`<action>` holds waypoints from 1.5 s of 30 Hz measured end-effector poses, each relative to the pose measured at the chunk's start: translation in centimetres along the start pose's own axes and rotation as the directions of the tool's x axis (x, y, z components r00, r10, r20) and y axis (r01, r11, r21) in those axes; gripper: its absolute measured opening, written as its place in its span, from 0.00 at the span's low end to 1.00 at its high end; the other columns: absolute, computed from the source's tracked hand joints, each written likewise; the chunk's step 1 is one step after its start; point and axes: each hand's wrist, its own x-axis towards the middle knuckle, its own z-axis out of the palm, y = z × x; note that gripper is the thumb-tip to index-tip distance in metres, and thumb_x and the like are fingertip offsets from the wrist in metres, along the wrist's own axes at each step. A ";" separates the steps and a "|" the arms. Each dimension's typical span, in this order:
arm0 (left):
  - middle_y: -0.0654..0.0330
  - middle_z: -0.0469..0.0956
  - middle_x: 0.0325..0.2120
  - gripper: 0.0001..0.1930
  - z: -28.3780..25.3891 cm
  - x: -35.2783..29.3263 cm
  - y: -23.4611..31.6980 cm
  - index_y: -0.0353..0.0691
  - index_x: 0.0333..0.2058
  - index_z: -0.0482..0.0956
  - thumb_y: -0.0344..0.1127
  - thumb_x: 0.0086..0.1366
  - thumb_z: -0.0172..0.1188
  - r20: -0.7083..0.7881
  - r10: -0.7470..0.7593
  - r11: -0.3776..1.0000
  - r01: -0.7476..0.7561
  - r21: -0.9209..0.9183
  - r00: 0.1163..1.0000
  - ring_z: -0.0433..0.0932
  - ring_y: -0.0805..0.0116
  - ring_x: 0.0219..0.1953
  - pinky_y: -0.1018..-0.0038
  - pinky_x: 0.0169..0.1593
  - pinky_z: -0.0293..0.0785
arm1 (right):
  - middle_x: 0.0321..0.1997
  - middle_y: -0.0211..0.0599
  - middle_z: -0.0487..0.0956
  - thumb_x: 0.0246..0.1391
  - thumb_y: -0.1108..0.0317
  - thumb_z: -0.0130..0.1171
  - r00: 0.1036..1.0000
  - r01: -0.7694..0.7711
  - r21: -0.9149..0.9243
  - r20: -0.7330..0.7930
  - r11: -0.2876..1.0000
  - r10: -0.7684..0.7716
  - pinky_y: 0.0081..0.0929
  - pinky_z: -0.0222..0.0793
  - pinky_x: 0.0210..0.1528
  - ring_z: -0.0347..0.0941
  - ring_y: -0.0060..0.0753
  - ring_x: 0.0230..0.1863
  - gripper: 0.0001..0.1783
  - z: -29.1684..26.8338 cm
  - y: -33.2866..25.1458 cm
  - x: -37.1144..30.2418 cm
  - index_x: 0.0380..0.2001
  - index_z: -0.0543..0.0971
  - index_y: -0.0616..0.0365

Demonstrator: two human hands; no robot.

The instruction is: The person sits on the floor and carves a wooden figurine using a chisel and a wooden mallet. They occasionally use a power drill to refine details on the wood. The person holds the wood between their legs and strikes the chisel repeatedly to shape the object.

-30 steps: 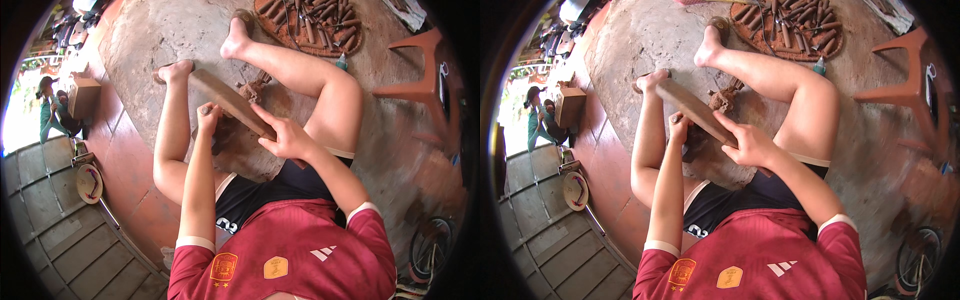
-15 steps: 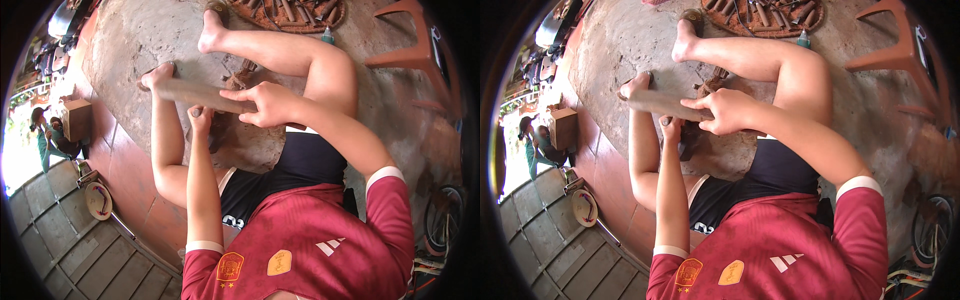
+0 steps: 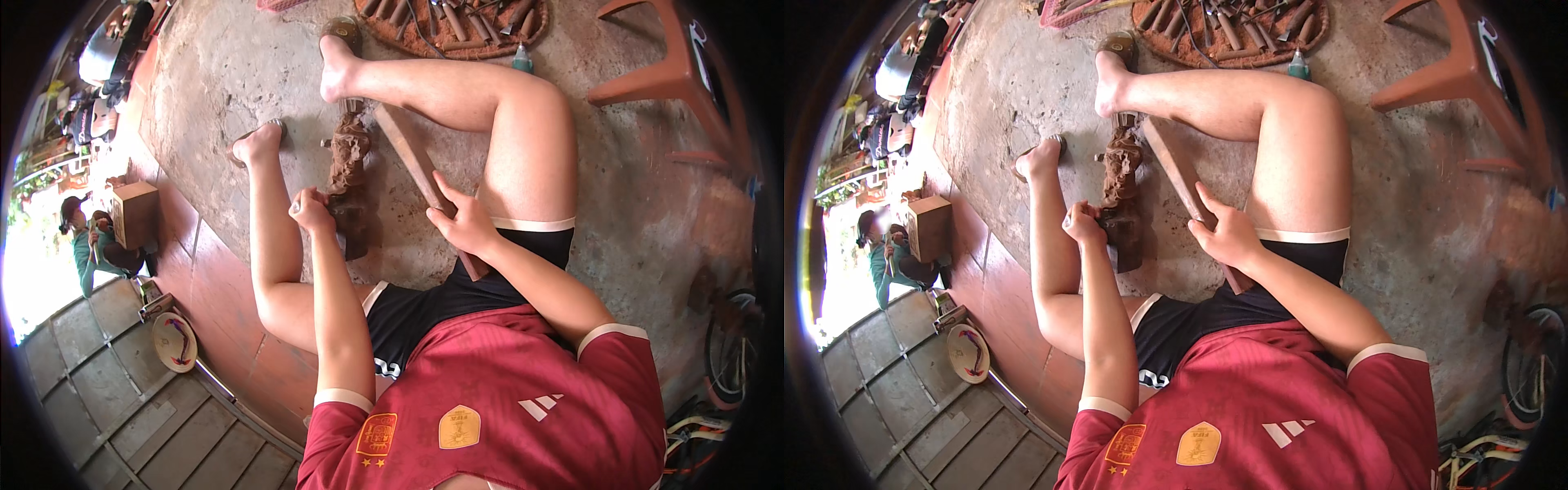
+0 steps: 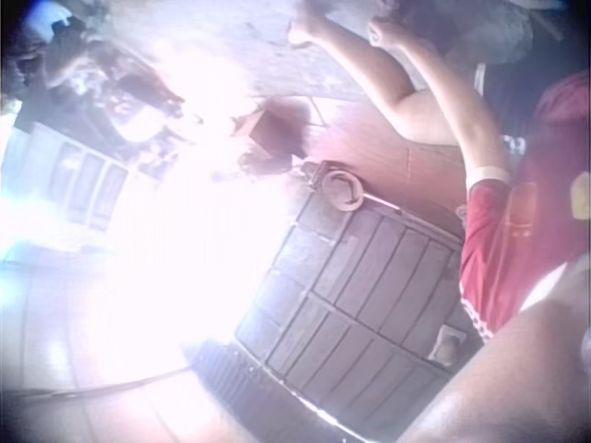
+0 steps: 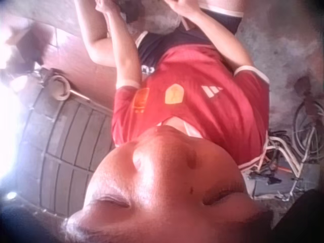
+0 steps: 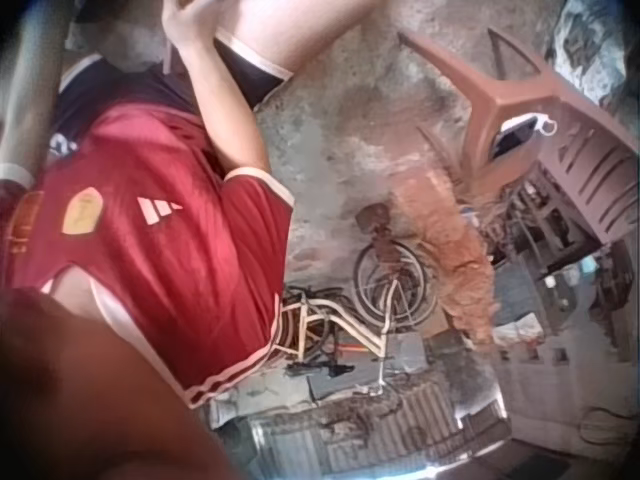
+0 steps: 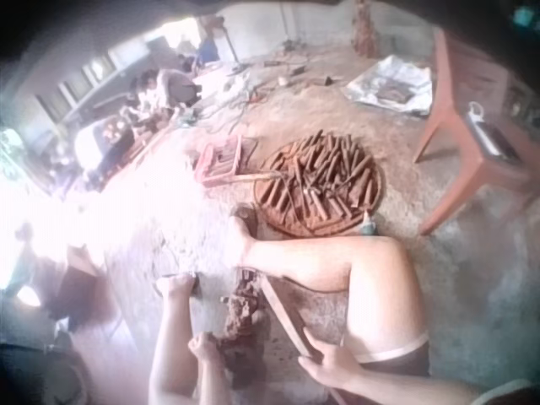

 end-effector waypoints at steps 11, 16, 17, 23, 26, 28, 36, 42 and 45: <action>0.63 0.65 0.10 0.07 2.1 -1.9 -0.9 0.32 0.18 0.70 0.22 0.55 0.53 -0.197 0.124 0.991 -0.111 0.078 0.973 0.61 0.74 0.11 0.75 0.17 0.59 | 0.30 0.60 0.79 0.54 0.56 0.55 1.000 0.027 -0.242 0.003 0.970 -0.027 0.46 0.73 0.43 0.78 0.59 0.35 0.39 3.8 3.1 2.4 0.68 0.56 0.53; 0.63 0.68 0.12 0.09 1.2 -1.7 -1.2 0.35 0.18 0.70 0.23 0.57 0.55 -0.179 0.156 0.984 -0.137 0.113 0.971 0.65 0.75 0.14 0.76 0.21 0.61 | 0.32 0.59 0.78 0.56 0.56 0.53 0.998 -0.023 -0.375 0.040 0.927 0.041 0.49 0.73 0.40 0.77 0.60 0.34 0.44 7.1 3.2 4.6 0.70 0.45 0.54; 0.63 0.69 0.13 0.09 0.4 -1.7 -1.2 0.35 0.19 0.70 0.23 0.58 0.55 -0.104 0.176 0.978 -0.161 0.132 0.979 0.66 0.75 0.16 0.76 0.23 0.62 | 0.33 0.61 0.77 0.56 0.58 0.54 0.999 -0.016 -0.374 0.035 0.927 0.031 0.48 0.73 0.41 0.77 0.60 0.35 0.46 7.8 3.9 5.1 0.70 0.43 0.57; 0.60 0.73 0.42 0.13 -3.2 -3.4 -0.2 0.36 0.44 0.72 0.31 0.62 0.61 0.260 0.144 0.961 -0.197 0.193 0.955 0.70 0.72 0.45 0.76 0.50 0.66 | 0.50 0.62 0.72 0.52 0.60 0.58 0.945 -0.117 -0.485 0.215 0.867 0.248 0.44 0.70 0.53 0.73 0.59 0.50 0.52 7.5 3.6 5.9 0.70 0.37 0.57; 0.56 0.53 0.64 0.32 -4.8 -5.5 1.9 0.41 0.65 0.54 0.39 0.66 0.55 0.304 0.133 0.990 -0.113 -0.083 0.943 0.54 0.64 0.64 0.66 0.65 0.48 | 0.55 0.63 0.70 0.51 0.58 0.60 0.990 0.125 -0.356 0.110 0.926 -0.092 0.41 0.66 0.59 0.69 0.58 0.56 0.52 7.1 3.0 4.6 0.70 0.41 0.60; 0.57 0.45 0.69 0.43 -4.5 -7.8 4.9 0.40 0.67 0.51 0.63 0.62 0.47 0.269 -0.004 0.916 0.111 -0.384 0.963 0.41 0.56 0.71 0.47 0.67 0.33 | 0.67 0.63 0.59 0.51 0.52 0.62 0.985 0.077 -0.101 0.163 0.992 -0.060 0.34 0.55 0.67 0.58 0.55 0.67 0.52 4.6 0.9 3.8 0.70 0.46 0.60; 0.53 0.60 0.62 0.47 -5.9 -10.8 9.7 0.40 0.63 0.58 0.71 0.56 0.51 0.399 -0.011 0.639 0.314 -0.702 0.917 0.54 0.52 0.65 0.45 0.66 0.46 | 0.75 0.52 0.40 0.60 0.38 0.46 0.936 -0.086 0.615 0.320 0.784 -0.148 0.52 0.40 0.70 0.39 0.49 0.75 0.48 0.4 -2.2 1.8 0.72 0.39 0.49; 0.58 0.54 0.64 0.47 -6.5 -12.9 10.4 0.43 0.65 0.57 0.73 0.57 0.47 0.414 0.030 0.672 0.288 -0.682 0.910 0.52 0.55 0.65 0.49 0.68 0.39 | 0.70 0.59 0.54 0.57 0.57 0.58 0.891 0.424 0.301 0.030 0.854 -0.453 0.38 0.50 0.69 0.53 0.51 0.70 0.45 -3.9 -1.5 -2.4 0.68 0.49 0.66; 0.57 0.53 0.67 0.45 -8.8 -15.0 11.0 0.43 0.67 0.53 0.68 0.60 0.49 0.328 0.133 0.792 0.099 -0.603 0.935 0.50 0.55 0.68 0.50 0.67 0.45 | 0.66 0.61 0.61 0.55 0.64 0.59 0.593 0.771 -0.237 -0.069 0.591 -0.802 0.41 0.50 0.69 0.56 0.55 0.68 0.38 -6.7 -0.2 -4.4 0.63 0.58 0.72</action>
